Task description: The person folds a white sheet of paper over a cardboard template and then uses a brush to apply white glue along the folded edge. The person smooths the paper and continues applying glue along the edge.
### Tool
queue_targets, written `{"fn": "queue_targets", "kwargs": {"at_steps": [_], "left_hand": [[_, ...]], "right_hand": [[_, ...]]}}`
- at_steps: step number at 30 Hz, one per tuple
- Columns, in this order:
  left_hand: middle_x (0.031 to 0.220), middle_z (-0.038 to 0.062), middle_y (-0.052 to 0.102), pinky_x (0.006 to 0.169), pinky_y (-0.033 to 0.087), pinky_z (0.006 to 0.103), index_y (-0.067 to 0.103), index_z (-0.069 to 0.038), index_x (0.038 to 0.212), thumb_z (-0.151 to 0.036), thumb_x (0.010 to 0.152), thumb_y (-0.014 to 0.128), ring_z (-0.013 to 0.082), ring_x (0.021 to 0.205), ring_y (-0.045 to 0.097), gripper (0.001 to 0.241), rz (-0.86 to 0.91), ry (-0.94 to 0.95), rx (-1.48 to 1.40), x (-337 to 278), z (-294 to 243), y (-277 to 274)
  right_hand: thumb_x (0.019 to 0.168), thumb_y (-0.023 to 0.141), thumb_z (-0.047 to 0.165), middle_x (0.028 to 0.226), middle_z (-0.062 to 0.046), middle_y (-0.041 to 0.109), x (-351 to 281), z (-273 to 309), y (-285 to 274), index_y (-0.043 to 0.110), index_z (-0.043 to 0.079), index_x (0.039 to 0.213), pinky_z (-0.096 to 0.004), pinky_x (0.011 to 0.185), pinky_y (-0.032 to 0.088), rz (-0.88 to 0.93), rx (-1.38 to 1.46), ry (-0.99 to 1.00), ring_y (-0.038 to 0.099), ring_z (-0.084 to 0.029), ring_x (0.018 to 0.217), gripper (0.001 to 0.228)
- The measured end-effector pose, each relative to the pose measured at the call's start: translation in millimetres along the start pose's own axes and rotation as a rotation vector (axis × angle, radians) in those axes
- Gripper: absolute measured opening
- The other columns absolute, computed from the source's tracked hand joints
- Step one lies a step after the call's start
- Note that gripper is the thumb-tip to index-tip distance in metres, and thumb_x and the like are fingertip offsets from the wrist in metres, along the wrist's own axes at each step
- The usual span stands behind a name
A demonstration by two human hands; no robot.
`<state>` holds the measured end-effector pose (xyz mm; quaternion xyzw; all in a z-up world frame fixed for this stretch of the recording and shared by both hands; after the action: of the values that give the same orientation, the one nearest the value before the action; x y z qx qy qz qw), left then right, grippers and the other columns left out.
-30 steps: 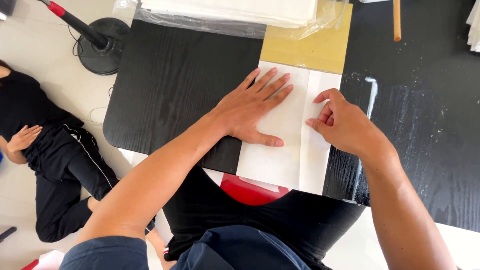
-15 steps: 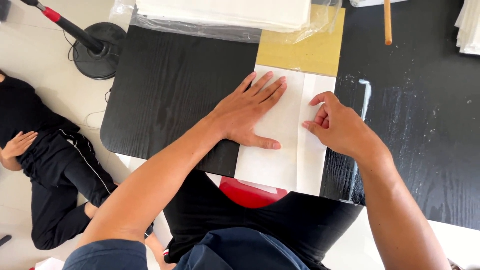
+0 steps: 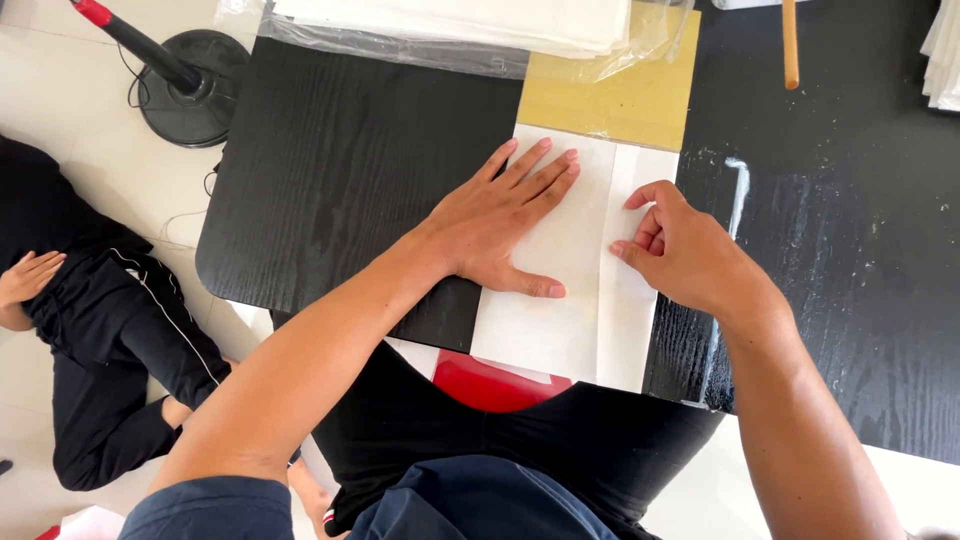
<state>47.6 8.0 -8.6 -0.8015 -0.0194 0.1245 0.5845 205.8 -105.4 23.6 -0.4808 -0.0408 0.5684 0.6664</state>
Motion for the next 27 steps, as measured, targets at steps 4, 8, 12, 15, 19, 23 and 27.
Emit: {"fn": "queue_targets", "kwargs": {"at_steps": [4, 8, 12, 15, 19, 23, 27], "left_hand": [[0.172, 0.012, 0.016, 0.129, -0.002, 0.0525, 0.016, -0.006, 0.164, -0.099, 0.076, 0.037, 0.0322, 0.159, 0.009, 0.13, -0.004, -0.001, -0.002, 0.4, 0.4, 0.2], [0.172, 0.012, 0.016, 0.129, -0.002, 0.0525, 0.017, -0.006, 0.164, -0.1, 0.076, 0.037, 0.0321, 0.159, 0.009, 0.13, -0.003, 0.007, 0.007, 0.9, 1.2, -0.8], [0.172, 0.012, 0.016, 0.129, -0.001, 0.0524, 0.016, -0.006, 0.164, -0.1, 0.075, 0.037, 0.0325, 0.159, 0.009, 0.131, -0.005, 0.009, 0.002, 1.4, 1.6, -1.3], [0.172, 0.012, 0.016, 0.129, -0.001, 0.0529, 0.017, -0.006, 0.164, -0.099, 0.076, 0.038, 0.0327, 0.159, 0.009, 0.13, -0.005, 0.018, 0.02, 0.7, 1.4, 0.0], [0.172, 0.013, 0.016, 0.129, -0.001, 0.0532, 0.017, -0.005, 0.164, -0.099, 0.076, 0.038, 0.0329, 0.159, 0.009, 0.13, -0.005, 0.018, 0.001, 0.4, -0.1, 0.6], [0.172, 0.013, 0.017, 0.129, -0.001, 0.0531, 0.017, -0.005, 0.164, -0.098, 0.077, 0.038, 0.0329, 0.159, 0.01, 0.13, -0.016, 0.015, 0.01, 0.9, 0.5, 0.8], [0.172, 0.014, 0.017, 0.128, -0.002, 0.0529, 0.017, -0.005, 0.164, -0.098, 0.077, 0.037, 0.0332, 0.159, 0.009, 0.129, -0.018, 0.015, 0.011, 0.7, 0.6, 0.8]], "right_hand": [[0.091, 0.07, 0.008, 0.086, -0.011, 0.069, 0.5, 0.6, -0.1, 0.055, 0.005, 0.138, -0.044, 0.075, 0.053, 0.003, -0.01, 0.002, 0.068, -0.029, 0.08, 0.05], [0.091, 0.07, 0.007, 0.085, -0.012, 0.069, -0.9, 4.1, -1.3, 0.055, 0.004, 0.138, -0.044, 0.075, 0.053, 0.01, -0.013, 0.018, 0.069, -0.029, 0.08, 0.049], [0.091, 0.071, 0.007, 0.086, -0.013, 0.069, -0.8, 3.5, -1.5, 0.055, 0.004, 0.138, -0.044, 0.075, 0.053, 0.003, -0.013, 0.014, 0.068, -0.03, 0.08, 0.05], [0.091, 0.069, 0.007, 0.086, -0.012, 0.069, -1.6, 1.9, -0.1, 0.055, 0.005, 0.139, -0.044, 0.075, 0.053, 0.007, 0.002, 0.025, 0.069, -0.029, 0.081, 0.05], [0.091, 0.07, 0.007, 0.085, -0.012, 0.069, -0.1, -2.1, 1.2, 0.055, 0.005, 0.139, -0.043, 0.074, 0.054, 0.003, 0.009, 0.016, 0.069, -0.029, 0.079, 0.05], [0.091, 0.071, 0.007, 0.085, -0.012, 0.069, -0.4, -1.2, 0.5, 0.055, 0.004, 0.138, -0.044, 0.074, 0.053, -0.009, 0.012, 0.002, 0.068, -0.029, 0.079, 0.05], [0.091, 0.07, 0.006, 0.086, -0.011, 0.069, -0.7, -1.3, 0.9, 0.056, 0.005, 0.139, -0.043, 0.075, 0.053, -0.011, 0.022, 0.01, 0.068, -0.029, 0.08, 0.05]]}}
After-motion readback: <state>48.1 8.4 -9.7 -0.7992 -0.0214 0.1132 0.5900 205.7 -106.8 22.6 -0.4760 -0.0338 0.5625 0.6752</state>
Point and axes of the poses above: each hand's wrist, its own x-axis towards the middle knuckle, its own y-axis out of the palm, z = x × y, the point moved 5 cm from there along x, towards the middle knuckle
